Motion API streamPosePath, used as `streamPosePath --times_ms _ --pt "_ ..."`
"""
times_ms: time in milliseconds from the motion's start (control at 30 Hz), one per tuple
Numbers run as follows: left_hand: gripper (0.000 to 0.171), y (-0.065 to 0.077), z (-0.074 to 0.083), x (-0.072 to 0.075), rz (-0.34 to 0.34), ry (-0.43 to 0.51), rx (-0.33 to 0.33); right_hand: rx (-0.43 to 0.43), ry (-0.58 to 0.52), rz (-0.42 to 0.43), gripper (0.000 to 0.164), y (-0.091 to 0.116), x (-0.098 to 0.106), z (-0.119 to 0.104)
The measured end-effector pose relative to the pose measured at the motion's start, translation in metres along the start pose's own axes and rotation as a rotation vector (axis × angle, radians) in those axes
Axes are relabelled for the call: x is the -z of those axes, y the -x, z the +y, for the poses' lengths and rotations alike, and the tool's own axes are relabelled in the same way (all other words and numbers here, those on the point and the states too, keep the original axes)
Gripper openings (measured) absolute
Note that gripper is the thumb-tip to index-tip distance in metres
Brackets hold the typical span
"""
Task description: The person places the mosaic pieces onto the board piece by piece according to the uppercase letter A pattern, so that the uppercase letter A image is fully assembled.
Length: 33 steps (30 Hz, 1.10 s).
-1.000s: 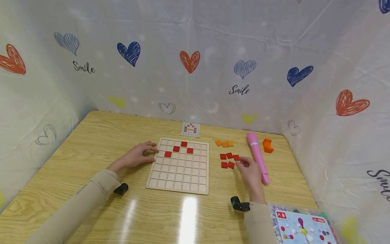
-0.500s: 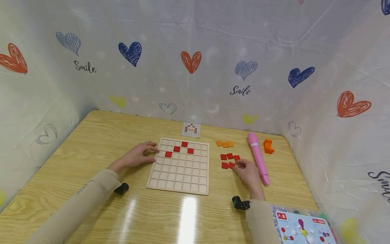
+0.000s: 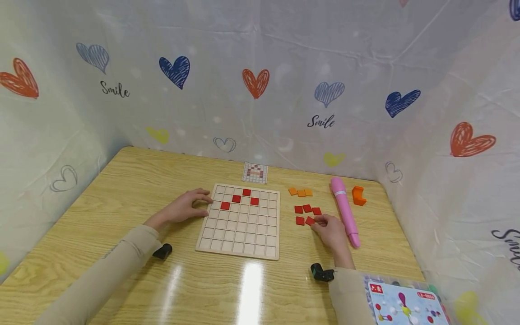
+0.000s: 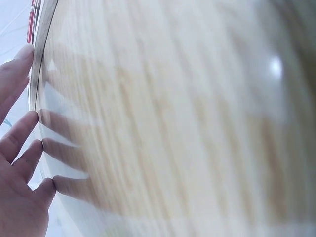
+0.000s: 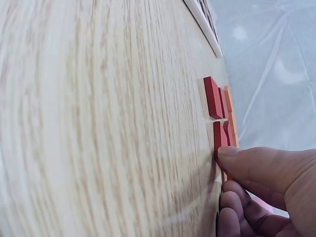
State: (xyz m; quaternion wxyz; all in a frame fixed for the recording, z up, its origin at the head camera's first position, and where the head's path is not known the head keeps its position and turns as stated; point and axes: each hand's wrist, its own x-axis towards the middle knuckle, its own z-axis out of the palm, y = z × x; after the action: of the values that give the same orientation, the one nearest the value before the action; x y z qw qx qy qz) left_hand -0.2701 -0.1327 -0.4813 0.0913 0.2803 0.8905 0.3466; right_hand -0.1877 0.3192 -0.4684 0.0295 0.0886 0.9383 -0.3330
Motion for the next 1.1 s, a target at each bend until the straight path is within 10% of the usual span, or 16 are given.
streamPosePath --times_ms 600,1100 --pt "0.038 -0.001 0.001 0.0 -0.004 0.002 0.002 0.156 0.01 -0.02 0.03 -0.006 -0.004 0.008" --pt "0.036 -0.001 0.0 -0.001 -0.004 0.012 -0.004 0.079 -0.024 0.036 0.036 0.001 0.004 -0.007"
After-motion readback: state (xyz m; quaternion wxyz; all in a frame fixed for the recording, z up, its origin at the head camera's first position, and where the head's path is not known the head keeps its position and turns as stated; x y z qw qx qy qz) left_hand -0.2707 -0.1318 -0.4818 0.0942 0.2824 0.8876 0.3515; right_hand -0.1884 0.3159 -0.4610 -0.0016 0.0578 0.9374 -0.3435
